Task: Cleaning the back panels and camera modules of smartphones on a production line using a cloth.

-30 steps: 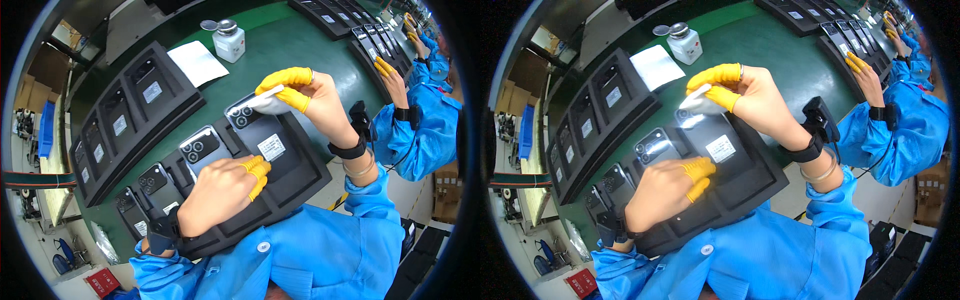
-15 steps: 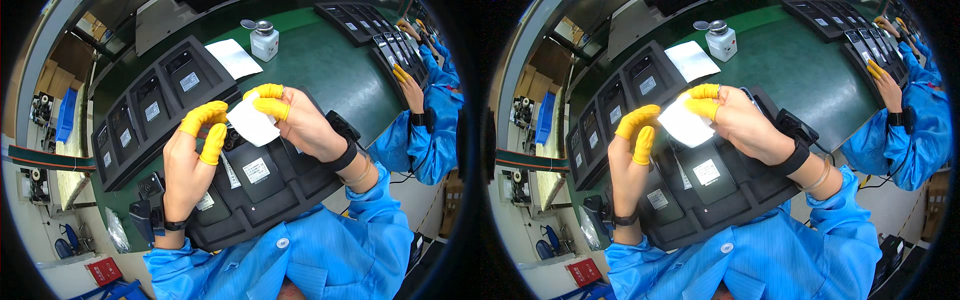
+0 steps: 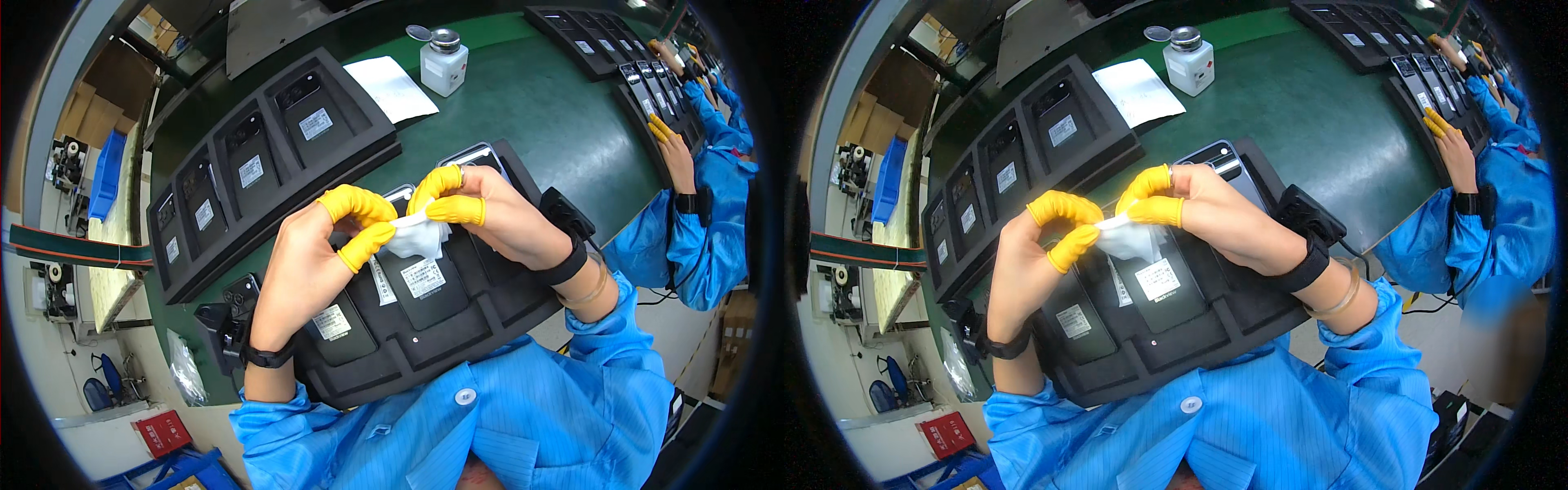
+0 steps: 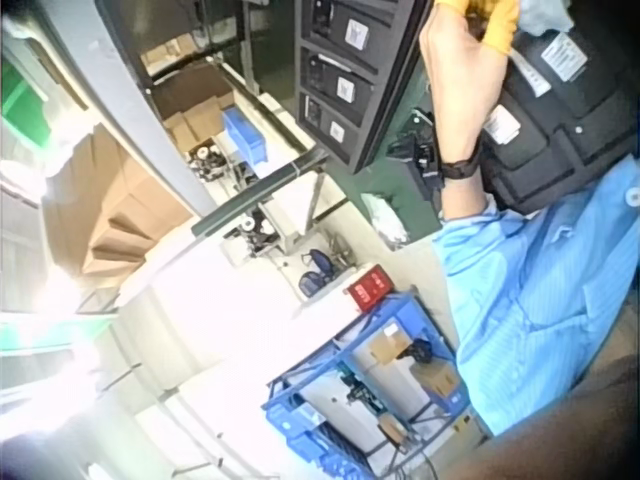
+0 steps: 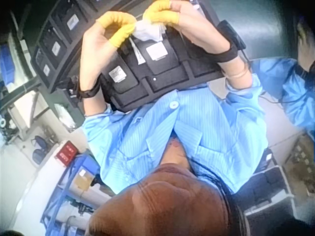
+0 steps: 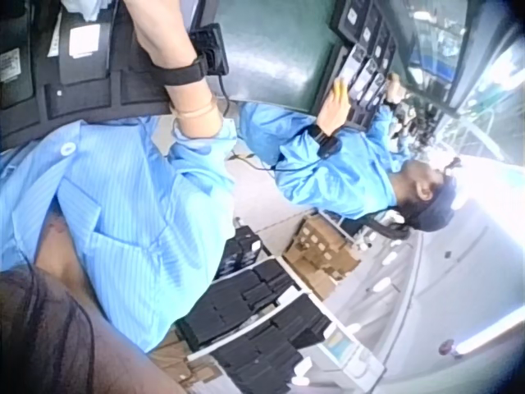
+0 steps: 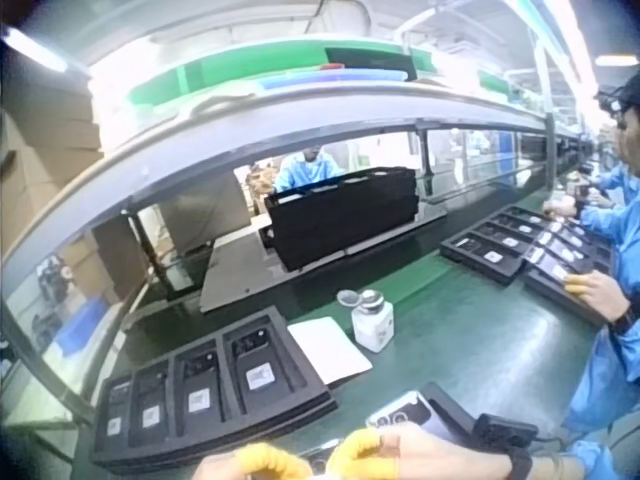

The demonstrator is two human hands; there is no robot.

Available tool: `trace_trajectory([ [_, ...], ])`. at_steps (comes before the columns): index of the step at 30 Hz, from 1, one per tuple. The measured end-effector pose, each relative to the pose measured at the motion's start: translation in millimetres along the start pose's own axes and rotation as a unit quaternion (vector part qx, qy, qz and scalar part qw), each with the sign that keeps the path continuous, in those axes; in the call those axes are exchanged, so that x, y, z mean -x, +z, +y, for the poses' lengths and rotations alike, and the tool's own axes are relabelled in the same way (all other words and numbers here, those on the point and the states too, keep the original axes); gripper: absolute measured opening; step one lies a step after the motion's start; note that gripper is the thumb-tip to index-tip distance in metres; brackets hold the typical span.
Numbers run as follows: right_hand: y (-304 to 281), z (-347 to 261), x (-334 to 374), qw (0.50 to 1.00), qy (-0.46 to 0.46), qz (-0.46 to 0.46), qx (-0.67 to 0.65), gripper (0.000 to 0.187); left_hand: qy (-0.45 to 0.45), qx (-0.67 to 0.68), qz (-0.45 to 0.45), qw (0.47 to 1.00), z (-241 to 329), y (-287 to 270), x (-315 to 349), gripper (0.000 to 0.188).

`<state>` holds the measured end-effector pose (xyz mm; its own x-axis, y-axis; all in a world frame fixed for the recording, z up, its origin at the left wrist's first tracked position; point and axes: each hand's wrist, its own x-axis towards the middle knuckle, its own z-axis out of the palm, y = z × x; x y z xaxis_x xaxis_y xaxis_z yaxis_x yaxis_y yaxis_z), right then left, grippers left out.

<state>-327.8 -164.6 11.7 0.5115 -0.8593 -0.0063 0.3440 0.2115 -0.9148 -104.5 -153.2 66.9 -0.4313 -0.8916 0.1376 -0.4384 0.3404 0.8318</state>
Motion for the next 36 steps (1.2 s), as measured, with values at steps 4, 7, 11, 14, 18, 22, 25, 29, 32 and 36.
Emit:
trace_trajectory([
  [4, 2.2, -3.6, 1.0, 0.999, 0.032, -0.027, -0.010, 0.015, 0.032, -0.023, -0.007, 0.999, -3.0, -2.9, -0.5, 0.019],
  [7, 1.0, -5.3, 0.9, 0.998, 0.055, -0.017, -0.030, 0.015, 0.035, -0.029, -0.002, 0.999, -3.1, -5.7, 0.4, 0.019],
  [11, -1.1, -0.6, 2.2, 0.998, 0.033, -0.002, -0.048, 0.015, 0.037, -0.045, -0.017, 0.998, 0.5, -5.7, -0.5, 0.019],
  [14, 2.4, -0.1, 2.5, 0.999, -0.020, 0.025, 0.017, 0.013, 0.047, -0.050, -0.043, 0.997, -1.5, -4.8, -2.0, 0.023],
  [18, 9.2, -7.0, 4.3, 0.974, -0.117, 0.030, 0.194, 0.015, -0.025, 0.073, -0.072, 0.994, -0.6, 2.4, 0.9, 0.037],
  [22, 7.3, -8.4, 6.7, 0.928, -0.207, 0.016, 0.309, 0.018, -0.056, 0.163, -0.082, 0.982, -11.3, 14.3, 0.3, 0.033],
  [25, 6.1, -7.3, 5.7, 0.934, -0.208, 0.030, 0.290, 0.018, -0.125, 0.208, -0.133, 0.961, -9.7, 12.7, -0.8, 0.015],
  [29, 10.2, -7.3, 2.5, 0.960, -0.160, 0.114, 0.200, 0.021, -0.079, 0.305, -0.039, 0.948, -18.7, 17.7, 3.9, 0.020],
  [32, 1.8, -1.5, 0.3, 0.953, -0.174, 0.141, 0.206, 0.030, -0.038, 0.376, 0.013, 0.926, -19.0, 16.9, 3.4, 0.024],
  [36, -4.8, 2.6, 5.1, 0.988, -0.038, 0.022, 0.147, 0.028, -0.005, 0.384, 0.050, 0.922, -20.5, 22.8, 1.7, 0.032],
])
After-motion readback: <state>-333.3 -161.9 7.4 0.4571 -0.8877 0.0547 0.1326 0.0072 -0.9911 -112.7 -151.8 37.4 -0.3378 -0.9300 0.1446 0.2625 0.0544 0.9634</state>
